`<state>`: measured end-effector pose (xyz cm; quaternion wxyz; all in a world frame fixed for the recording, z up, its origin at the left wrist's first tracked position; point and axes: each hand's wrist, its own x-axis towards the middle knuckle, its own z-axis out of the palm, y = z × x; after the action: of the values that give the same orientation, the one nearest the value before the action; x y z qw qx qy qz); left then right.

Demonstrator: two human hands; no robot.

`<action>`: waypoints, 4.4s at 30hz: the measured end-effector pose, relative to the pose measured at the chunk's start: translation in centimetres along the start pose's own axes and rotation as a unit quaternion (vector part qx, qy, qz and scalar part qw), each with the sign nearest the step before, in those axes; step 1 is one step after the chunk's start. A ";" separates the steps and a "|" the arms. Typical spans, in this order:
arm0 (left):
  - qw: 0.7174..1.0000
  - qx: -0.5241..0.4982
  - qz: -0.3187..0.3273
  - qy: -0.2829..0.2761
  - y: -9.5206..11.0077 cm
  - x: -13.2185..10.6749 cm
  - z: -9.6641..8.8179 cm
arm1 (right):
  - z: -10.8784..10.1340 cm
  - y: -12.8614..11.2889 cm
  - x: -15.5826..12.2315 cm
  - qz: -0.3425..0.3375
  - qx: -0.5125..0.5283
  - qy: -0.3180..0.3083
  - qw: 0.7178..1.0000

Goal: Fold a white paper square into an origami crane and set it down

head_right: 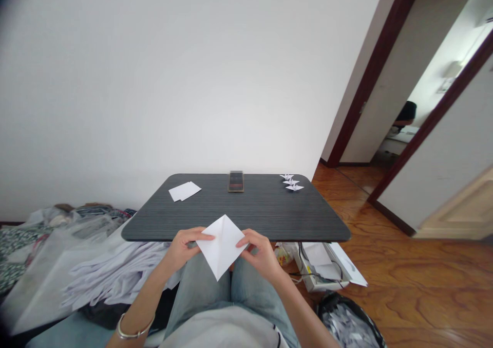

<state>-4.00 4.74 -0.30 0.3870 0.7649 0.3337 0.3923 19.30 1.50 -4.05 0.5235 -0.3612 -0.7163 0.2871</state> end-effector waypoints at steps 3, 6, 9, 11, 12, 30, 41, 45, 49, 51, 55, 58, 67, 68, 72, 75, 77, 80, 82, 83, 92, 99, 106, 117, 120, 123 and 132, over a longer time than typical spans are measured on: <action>1.000 0.001 0.020 -0.006 -0.1 0.0 0.1 | -0.1 0.0 0.1 -0.014 -0.013 -0.029 0.999; 0.999 0.008 0.029 -0.016 0.0 0.0 0.4 | -0.1 -0.1 0.2 -0.029 -0.012 -0.044 0.999; 0.999 0.021 0.027 -0.022 -0.1 0.1 0.5 | 0.0 -0.1 0.1 -0.024 0.000 -0.042 0.999; 0.999 0.028 0.032 -0.022 -0.2 0.0 0.5 | 0.1 -0.1 0.0 -0.016 0.006 -0.032 0.999; 0.999 0.032 0.035 -0.023 -0.3 0.0 0.4 | 0.1 0.0 0.0 -0.013 0.010 -0.025 1.000; 0.996 -0.018 0.033 0.076 0.5 -0.2 1.8 | 1.3 0.2 -0.4 0.086 0.159 0.087 0.980; 0.972 -0.214 -0.035 0.093 -0.6 -0.6 4.0 | 1.9 -1.3 0.2 0.192 0.260 0.127 0.938; 0.967 -0.232 -0.037 0.102 -0.1 -0.5 4.4 | 2.0 -1.6 0.2 0.202 0.278 0.140 0.929; 0.964 -0.231 -0.052 0.119 0.3 -0.2 4.6 | 2.0 -1.9 0.2 0.215 0.272 0.153 0.926; 0.961 -0.241 -0.063 0.122 0.3 -0.2 4.7 | 1.9 -2.0 0.2 0.213 0.269 0.159 0.926; 0.952 -0.258 -0.087 0.139 0.4 -0.1 4.9 | 1.8 -2.1 0.4 0.222 0.270 0.174 0.921; 0.949 -0.244 -0.086 0.178 0.3 -0.1 4.8 | 1.7 -2.0 0.4 0.249 0.279 0.173 0.911; 0.962 -0.220 -0.051 0.152 -0.2 -0.3 4.4 | 1.1 -1.1 0.8 0.233 0.269 0.180 0.917; 0.964 -0.223 -0.053 0.138 -0.2 -0.3 4.2 | 1.0 -1.0 0.8 0.228 0.261 0.179 0.921; 0.970 -0.217 -0.073 0.086 -0.3 0.0 3.4 | 0.7 -0.8 0.9 0.212 0.236 0.146 0.937; 0.976 -0.197 -0.081 0.040 -0.4 0.1 2.8 | 0.8 -1.0 0.9 0.197 0.228 0.100 0.948; 0.979 -0.177 -0.102 0.011 -0.3 0.1 2.7 | 0.9 -1.1 0.9 0.191 0.223 0.081 0.952; 0.977 -0.160 -0.142 0.001 0.0 0.0 2.9 | 1.1 -1.0 1.0 0.188 0.222 0.071 0.954; 0.974 -0.162 -0.155 0.017 0.2 0.0 3.1 | 1.1 -0.8 0.9 0.192 0.230 0.075 0.951; 0.974 -0.162 -0.159 0.027 0.3 0.0 3.3 | 1.2 -0.7 0.9 0.196 0.238 0.077 0.948; 0.973 -0.160 -0.167 0.019 -0.1 -0.2 3.5 | 0.7 -0.9 0.6 0.217 0.251 0.004 0.943; 0.984 -0.109 -0.141 -0.010 0.2 -0.4 2.9 | 0.9 -0.5 0.7 0.198 0.249 0.036 0.947; 0.989 -0.088 -0.119 0.014 0.4 -0.3 3.4 | 1.0 -1.1 0.8 0.199 0.219 0.058 0.954; 0.973 -0.200 -0.103 0.050 0.8 -0.2 4.5 | 1.4 -1.5 1.0 0.227 0.159 0.085 0.957; 0.948 -0.259 -0.164 0.079 1.0 -0.1 4.8 | 1.4 -1.6 1.0 0.233 0.148 0.084 0.957; 0.942 -0.257 -0.187 0.111 1.1 0.0 5.1 | 1.5 -1.4 1.0 0.233 0.163 0.097 0.954; 0.929 -0.316 -0.146 0.129 1.3 -0.1 5.5 | 1.6 -1.5 1.3 0.222 0.210 0.125 0.944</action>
<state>0.98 2.20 -1.35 0.6149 0.4888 0.3473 0.5122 17.19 1.63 -2.58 0.5958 -0.4264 -0.4700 0.4922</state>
